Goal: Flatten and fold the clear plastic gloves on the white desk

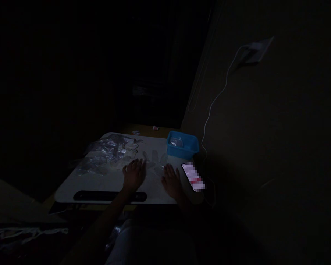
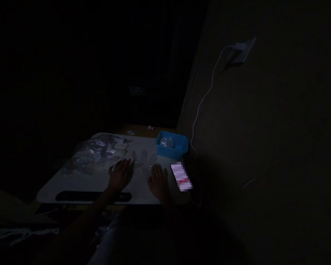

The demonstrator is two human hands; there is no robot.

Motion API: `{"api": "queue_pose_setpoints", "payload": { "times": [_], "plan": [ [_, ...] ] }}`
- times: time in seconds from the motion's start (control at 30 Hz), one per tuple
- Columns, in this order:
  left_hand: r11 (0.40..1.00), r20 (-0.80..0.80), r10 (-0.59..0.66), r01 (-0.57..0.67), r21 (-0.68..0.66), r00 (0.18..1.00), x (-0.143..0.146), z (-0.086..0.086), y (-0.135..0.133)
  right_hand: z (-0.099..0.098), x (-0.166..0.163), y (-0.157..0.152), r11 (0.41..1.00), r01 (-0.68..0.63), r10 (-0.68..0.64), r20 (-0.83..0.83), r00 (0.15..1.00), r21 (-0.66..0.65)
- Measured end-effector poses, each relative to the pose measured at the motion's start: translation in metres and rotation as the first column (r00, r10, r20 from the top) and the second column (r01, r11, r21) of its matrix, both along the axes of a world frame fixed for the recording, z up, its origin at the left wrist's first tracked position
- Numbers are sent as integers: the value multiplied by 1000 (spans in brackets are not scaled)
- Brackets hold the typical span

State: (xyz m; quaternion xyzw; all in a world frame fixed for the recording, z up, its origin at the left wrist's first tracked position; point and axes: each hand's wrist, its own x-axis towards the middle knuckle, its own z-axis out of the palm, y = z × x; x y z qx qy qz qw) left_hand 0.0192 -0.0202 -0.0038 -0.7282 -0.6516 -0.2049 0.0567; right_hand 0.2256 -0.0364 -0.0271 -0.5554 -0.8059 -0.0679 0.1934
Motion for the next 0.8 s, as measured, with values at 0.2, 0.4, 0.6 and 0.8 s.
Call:
{"api": "queue_pose_setpoints", "payload": {
  "times": [0.2, 0.4, 0.6, 0.8],
  "plan": [
    [870, -92, -493, 490, -60, 865, 32, 2, -4, 4, -3, -1, 998, -4, 7, 60, 998, -55],
    [858, -93, -511, 498, -127, 855, 50, -18, 1, 5, -3, -2, 999, 3, 1, 70, 998, -54],
    [891, -105, -450, 437, -125, 887, 42, -22, 1, 4, -5, -2, 997, 46, -44, 30, 999, -57],
    [932, -108, -350, 335, -135, 930, 53, -8, -5, 2, -6, -1, 995, 66, -64, 29, 998, -76]
  ]
}}
